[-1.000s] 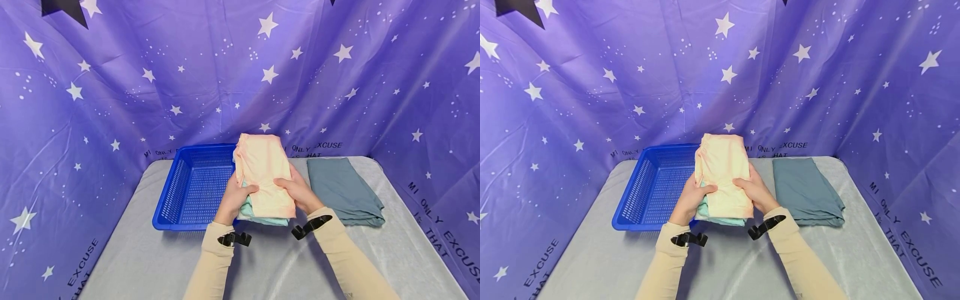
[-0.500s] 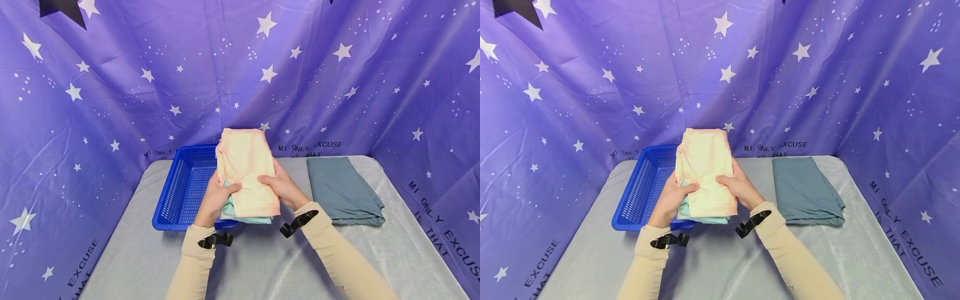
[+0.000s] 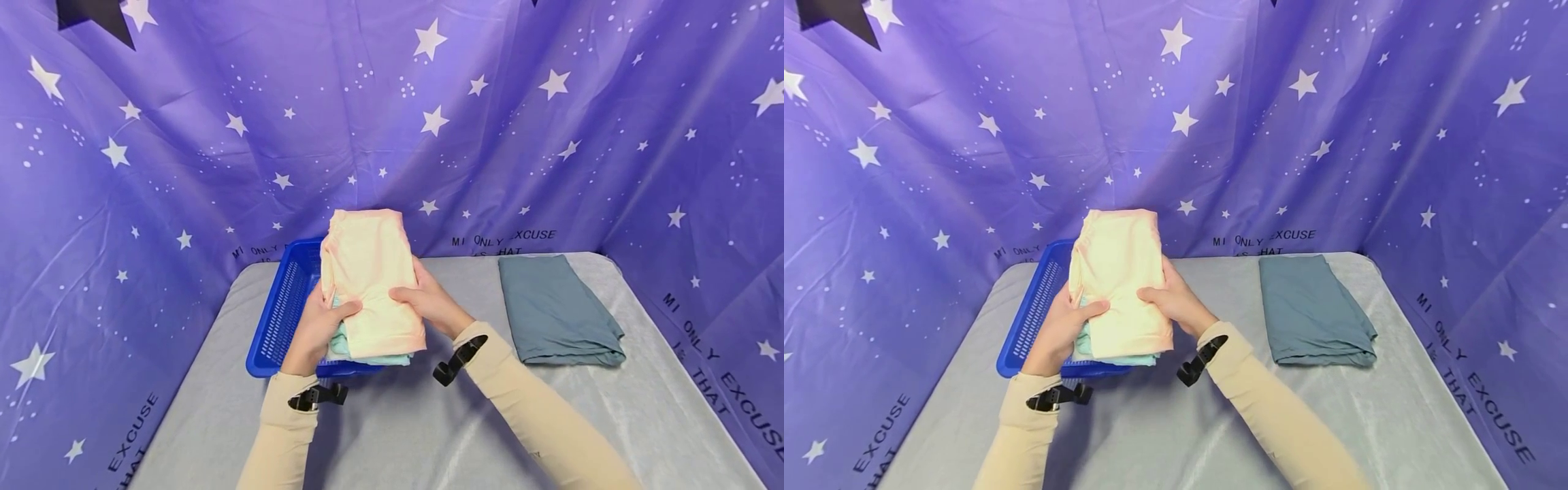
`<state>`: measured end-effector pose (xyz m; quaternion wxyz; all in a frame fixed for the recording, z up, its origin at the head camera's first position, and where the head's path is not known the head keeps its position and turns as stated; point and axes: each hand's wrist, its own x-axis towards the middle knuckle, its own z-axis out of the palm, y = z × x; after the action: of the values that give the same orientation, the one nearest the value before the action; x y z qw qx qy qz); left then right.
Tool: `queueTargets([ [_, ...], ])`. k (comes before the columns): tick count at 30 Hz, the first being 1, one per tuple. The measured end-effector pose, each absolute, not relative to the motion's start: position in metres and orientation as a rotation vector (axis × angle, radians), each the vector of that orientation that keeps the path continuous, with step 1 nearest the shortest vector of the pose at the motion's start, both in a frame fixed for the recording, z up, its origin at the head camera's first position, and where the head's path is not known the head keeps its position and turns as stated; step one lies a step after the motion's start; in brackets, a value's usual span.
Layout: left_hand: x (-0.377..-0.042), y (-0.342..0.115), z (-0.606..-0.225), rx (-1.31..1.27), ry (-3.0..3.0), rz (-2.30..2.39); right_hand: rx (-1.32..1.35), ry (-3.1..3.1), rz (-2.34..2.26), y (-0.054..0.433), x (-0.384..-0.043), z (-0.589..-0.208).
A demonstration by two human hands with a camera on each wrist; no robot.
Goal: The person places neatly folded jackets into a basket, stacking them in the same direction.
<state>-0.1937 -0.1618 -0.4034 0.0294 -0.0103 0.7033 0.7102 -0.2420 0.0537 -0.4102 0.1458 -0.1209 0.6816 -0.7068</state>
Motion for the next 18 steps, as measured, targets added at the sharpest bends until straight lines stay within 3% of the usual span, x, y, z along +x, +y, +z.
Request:
queueTargets([
  [18,-0.211,-0.215,-0.412,-0.065,2.218,1.952,-0.373,1.892,-1.978,0.012,-0.254,-0.422],
])
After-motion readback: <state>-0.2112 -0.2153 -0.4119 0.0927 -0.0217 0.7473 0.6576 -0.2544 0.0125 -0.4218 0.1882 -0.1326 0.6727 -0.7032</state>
